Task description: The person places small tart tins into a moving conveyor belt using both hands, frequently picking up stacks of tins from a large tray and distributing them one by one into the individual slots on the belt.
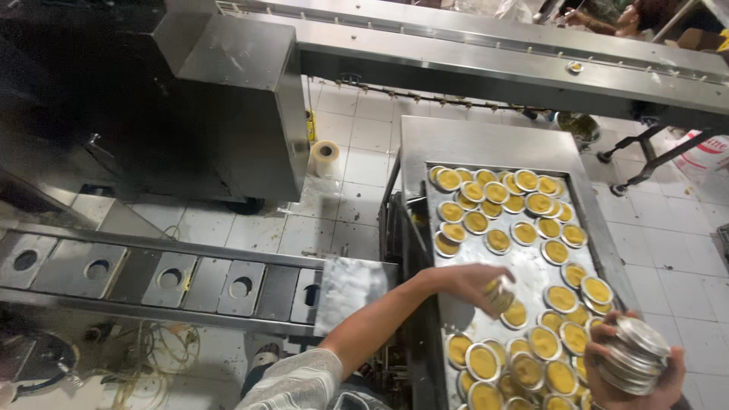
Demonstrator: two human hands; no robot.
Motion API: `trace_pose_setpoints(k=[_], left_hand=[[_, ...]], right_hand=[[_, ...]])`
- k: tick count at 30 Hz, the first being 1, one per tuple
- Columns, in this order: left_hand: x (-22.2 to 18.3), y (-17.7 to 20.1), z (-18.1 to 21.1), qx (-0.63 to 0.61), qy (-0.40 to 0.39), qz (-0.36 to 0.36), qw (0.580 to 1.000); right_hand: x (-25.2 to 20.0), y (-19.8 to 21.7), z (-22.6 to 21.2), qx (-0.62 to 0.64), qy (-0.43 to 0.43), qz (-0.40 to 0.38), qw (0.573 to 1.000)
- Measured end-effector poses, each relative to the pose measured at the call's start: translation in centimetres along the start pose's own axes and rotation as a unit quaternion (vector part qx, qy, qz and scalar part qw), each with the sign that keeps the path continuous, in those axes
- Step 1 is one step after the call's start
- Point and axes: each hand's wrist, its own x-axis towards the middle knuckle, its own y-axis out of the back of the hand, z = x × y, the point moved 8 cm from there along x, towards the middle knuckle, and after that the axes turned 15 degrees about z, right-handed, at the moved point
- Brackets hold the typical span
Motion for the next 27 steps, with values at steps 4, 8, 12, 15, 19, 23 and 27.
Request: trace_pose_setpoints(k=[4,8,12,15,19,23,27], left_hand=[[-3.8,6.6,-0.4,-0.451,-0.062,0.061,0.888],[-12.1,14.0,-2.2,-0.629,0.036,0.133,0.765],[-23.7,20.9,-2.5,-0.788,-0.033,0.067,0.611],[-33.4,24.8,-7.4,-0.815,-0.013,0.111,0.569],[-47.9,28.7,-15.0,-0.808,0.055,0.245,0.533],[-62.4,32.2,-21.0,-0.768,0.041,0.355,0.531],[-80.6,33.6,-26.1,-0.537,0.283,0.683,0.406]], right_hand=[[-2.0,-3.1,3.6,-0.005,0.025,0.010,1.000],[-3.8,-7.3,10.3,0.008,0.045,0.056,0.997],[-4.6,-10.9,20.3,-0.011,0.031,0.049,0.998],[-4.9,-13.1,29.3,0.024,0.008,0.042,0.999],[-10.5,-29.7,44.2,0.092,-0.091,-0.025,0.991],[-11.7,-32.5,54.7,0.054,-0.179,-0.024,0.982],[-12.7,-32.0,61.1,0.033,-0.247,0.005,0.968]])
